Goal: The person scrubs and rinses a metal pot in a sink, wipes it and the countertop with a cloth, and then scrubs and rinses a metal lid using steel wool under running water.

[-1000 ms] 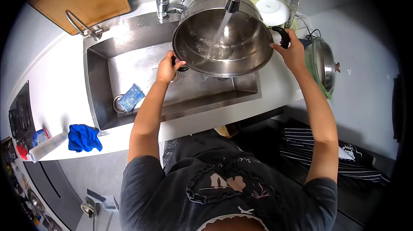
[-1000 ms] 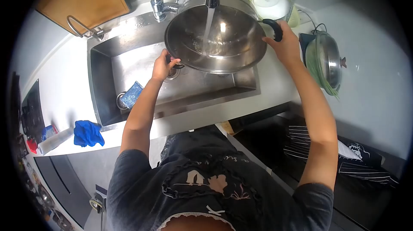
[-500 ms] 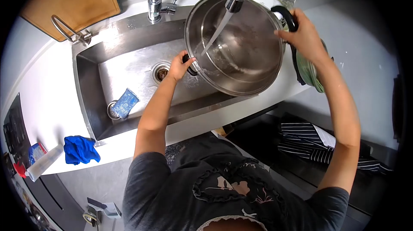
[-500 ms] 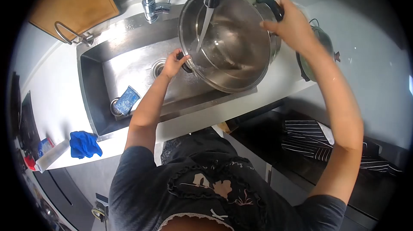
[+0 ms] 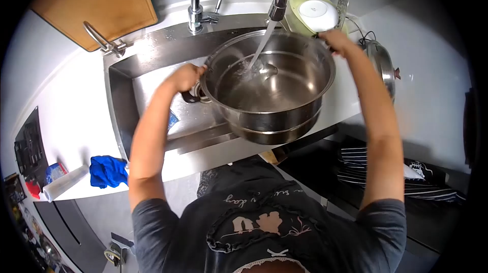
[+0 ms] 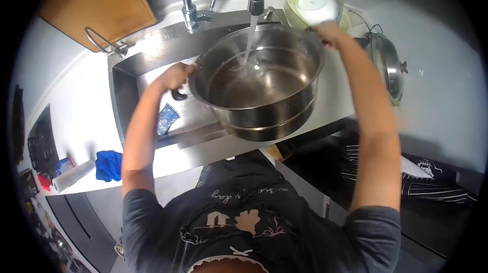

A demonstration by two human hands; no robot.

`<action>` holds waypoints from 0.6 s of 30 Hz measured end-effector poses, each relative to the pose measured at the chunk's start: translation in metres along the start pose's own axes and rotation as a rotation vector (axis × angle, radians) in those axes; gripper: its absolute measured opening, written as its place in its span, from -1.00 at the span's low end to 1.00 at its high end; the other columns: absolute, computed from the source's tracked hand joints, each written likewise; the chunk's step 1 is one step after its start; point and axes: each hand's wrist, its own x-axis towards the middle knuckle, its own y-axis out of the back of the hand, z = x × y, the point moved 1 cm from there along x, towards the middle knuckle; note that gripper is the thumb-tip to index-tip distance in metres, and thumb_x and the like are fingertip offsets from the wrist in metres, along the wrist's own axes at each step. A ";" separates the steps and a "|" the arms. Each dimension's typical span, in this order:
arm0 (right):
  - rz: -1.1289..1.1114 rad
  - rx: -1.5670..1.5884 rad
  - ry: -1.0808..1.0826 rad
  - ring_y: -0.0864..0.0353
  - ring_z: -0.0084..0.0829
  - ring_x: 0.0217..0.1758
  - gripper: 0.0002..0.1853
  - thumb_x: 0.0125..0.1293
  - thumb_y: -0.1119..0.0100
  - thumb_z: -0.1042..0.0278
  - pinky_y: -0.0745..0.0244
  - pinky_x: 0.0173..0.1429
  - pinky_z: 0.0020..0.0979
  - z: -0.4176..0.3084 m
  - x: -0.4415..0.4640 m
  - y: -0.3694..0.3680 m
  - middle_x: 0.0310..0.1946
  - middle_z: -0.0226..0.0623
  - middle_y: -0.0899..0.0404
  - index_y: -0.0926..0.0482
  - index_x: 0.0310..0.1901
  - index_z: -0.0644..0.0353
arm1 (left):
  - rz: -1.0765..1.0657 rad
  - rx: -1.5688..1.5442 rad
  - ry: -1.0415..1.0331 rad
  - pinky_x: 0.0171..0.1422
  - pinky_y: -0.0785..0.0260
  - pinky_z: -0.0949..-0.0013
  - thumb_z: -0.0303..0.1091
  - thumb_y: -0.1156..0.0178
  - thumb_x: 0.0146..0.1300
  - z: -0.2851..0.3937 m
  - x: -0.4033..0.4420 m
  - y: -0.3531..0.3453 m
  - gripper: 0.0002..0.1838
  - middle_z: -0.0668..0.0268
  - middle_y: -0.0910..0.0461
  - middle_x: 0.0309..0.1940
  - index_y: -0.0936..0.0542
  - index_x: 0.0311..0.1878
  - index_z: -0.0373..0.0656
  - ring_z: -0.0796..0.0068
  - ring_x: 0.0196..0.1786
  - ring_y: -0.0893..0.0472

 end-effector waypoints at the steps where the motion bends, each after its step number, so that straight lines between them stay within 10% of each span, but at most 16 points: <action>1: -0.015 0.138 -0.050 -0.34 -0.54 -0.55 -0.79 0.25 -0.03 0.13 -0.35 -0.44 -0.39 0.015 0.001 -0.027 -0.52 -0.43 -0.41 -0.51 -0.22 0.06 | -0.045 0.169 -0.010 -0.14 -0.33 0.17 0.08 0.16 0.31 0.001 0.000 0.024 -0.37 -0.08 -0.53 -0.53 -0.58 -0.34 -0.42 0.05 -0.36 -0.55; 11: -0.230 1.321 -0.097 -0.31 -0.60 -0.56 -0.80 0.24 -0.13 0.15 -0.26 -0.43 -0.51 0.060 -0.019 -0.175 -0.52 -0.52 -0.38 -0.44 -0.20 0.01 | 0.394 0.444 0.104 -0.08 -0.36 0.23 -0.02 -0.09 0.20 0.073 -0.090 0.088 -0.63 0.05 -0.61 -0.33 -0.56 -0.16 -0.14 0.15 -0.19 -0.59; 18: -0.338 0.871 0.222 -0.28 -0.61 -0.63 -0.79 0.08 -0.28 0.40 -0.31 -0.51 -0.52 -0.011 -0.066 -0.051 -0.59 -0.47 -0.34 -0.38 -0.44 0.15 | 0.256 -0.286 -0.067 -0.21 -0.33 0.42 -0.27 -0.11 0.24 -0.081 0.004 0.004 -0.82 0.34 -0.58 -0.40 -0.52 -0.23 -0.19 0.53 -0.34 -0.49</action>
